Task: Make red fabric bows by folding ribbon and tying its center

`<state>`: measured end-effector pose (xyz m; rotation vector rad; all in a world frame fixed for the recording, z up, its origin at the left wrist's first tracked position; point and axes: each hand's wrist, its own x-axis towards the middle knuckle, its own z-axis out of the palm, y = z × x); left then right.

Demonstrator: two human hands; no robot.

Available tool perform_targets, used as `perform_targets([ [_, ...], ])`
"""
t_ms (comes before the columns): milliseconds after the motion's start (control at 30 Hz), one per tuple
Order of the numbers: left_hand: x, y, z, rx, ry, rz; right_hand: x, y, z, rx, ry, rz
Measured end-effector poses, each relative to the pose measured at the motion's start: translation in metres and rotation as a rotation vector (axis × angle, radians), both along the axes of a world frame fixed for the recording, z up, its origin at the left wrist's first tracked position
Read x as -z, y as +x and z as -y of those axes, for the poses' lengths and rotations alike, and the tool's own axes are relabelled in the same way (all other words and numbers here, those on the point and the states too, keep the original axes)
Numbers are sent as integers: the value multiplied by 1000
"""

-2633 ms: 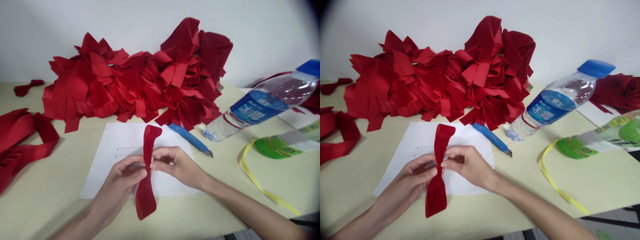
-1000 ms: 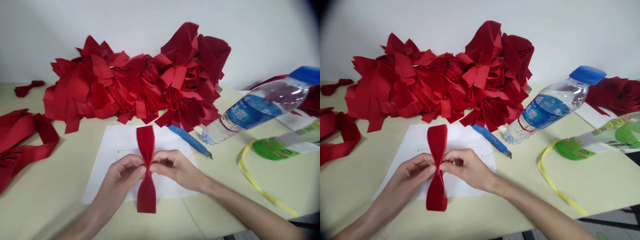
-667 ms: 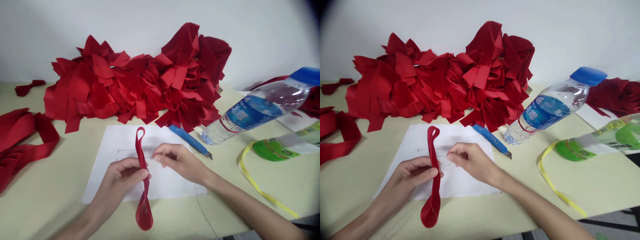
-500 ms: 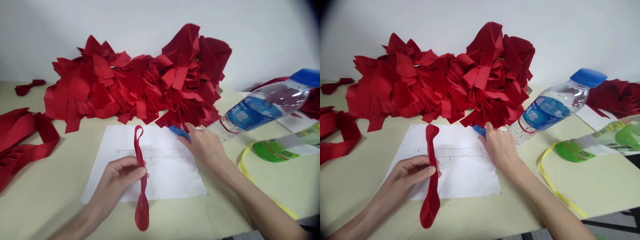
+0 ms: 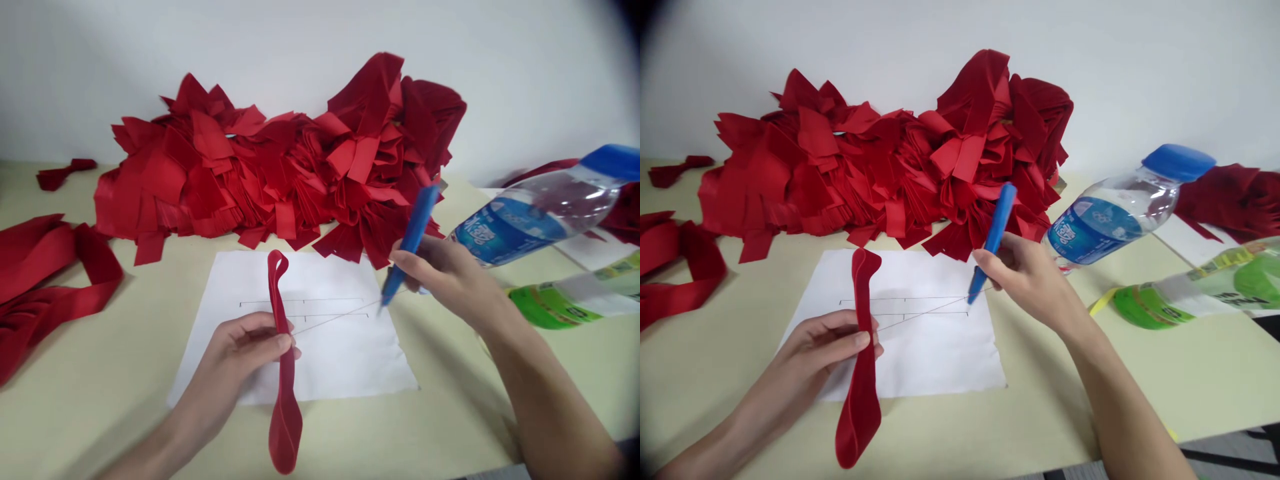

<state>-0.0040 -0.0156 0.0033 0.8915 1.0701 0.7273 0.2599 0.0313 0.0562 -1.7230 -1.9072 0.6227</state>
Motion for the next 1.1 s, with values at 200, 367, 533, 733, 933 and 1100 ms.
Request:
perform_targets([
  [200,-2,-2,0,-9,-13,98,13,-1,-4,-227,-138,-429],
  [367,-2,-3,0,-20,-2,63,20,-8,-4,-246,-232,-619],
  [533,0,-5,0,-44,-18,40,20,-9,-7,-311,-345,-968],
  [733,-4,-3,-3,-42,-16,1,21,-14,-16,-169,-254,-938],
  [933,-4,-2,-8,-80,-65,-30,18,-33,-27,-400,-358,-869],
  [1100,6,-3,-13,-104,-107,-13,24,-40,-32,-614,-507,-835],
])
